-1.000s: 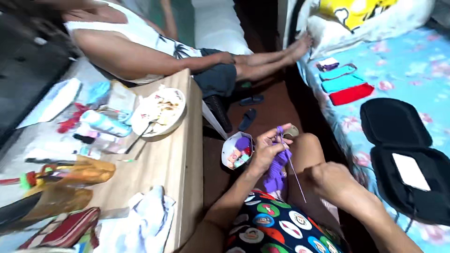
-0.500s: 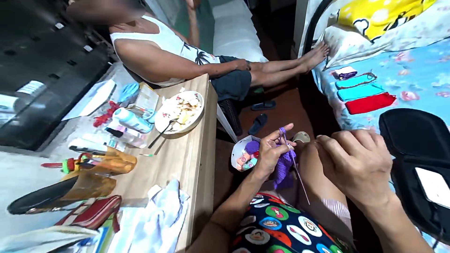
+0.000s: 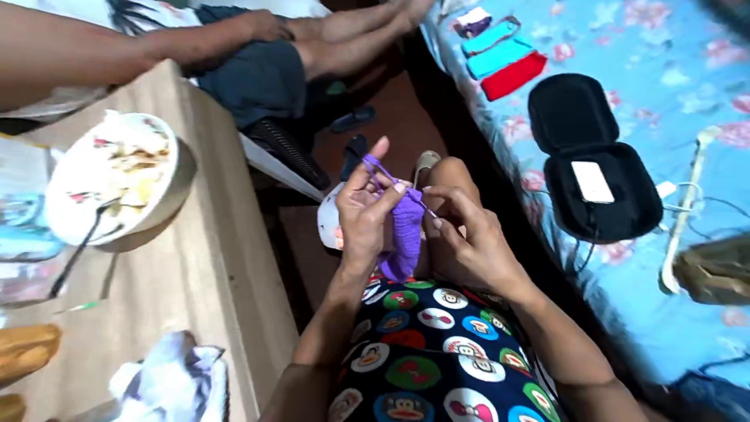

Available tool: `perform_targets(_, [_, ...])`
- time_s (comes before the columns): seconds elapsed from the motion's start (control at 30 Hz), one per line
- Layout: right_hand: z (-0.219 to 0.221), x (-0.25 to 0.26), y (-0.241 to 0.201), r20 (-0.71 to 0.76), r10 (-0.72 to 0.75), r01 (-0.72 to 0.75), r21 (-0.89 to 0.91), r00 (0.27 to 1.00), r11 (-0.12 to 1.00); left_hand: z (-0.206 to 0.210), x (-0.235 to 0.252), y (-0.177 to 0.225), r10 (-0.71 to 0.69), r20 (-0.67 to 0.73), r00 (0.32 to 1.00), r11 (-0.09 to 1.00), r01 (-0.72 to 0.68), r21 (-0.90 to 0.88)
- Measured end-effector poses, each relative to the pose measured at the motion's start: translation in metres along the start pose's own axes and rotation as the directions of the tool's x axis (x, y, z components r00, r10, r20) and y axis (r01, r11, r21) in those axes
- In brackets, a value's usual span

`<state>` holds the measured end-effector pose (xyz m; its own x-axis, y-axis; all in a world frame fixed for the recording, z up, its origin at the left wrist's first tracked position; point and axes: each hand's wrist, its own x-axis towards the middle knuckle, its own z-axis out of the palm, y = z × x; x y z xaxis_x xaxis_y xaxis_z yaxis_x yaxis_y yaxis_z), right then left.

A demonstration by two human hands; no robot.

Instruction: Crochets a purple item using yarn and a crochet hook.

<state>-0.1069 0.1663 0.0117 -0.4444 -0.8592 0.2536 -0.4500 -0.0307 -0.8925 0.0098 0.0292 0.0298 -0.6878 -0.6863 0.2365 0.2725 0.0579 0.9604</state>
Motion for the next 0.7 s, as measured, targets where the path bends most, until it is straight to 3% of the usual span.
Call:
perform_targets(0.2, [-0.002,-0.005,0.012,-0.081,0.084,-0.074,0.123,0.993,0.99,0.012,-0.007,-0.004,-0.097,0.082,0.992,0.995,0.099,-0.017])
perform_targets(0.33, [-0.004,-0.009,0.015,-0.08,0.144,-0.113,0.31,0.986,0.944,0.016,-0.012,-0.011,-0.126,0.144,0.981,0.991,0.13,-0.019])
perform_targets(0.5, [-0.006,-0.013,0.021,-0.043,0.164,-0.118,0.524,0.985,0.843,0.024,-0.011,-0.014,-0.219,0.196,0.956,0.971,0.233,-0.052])
perform_targets(0.7, [-0.018,-0.018,0.04,0.053,0.219,-0.181,0.762,0.974,0.621,-0.003,0.004,-0.041,-0.361,0.311,0.879,0.829,0.455,-0.326])
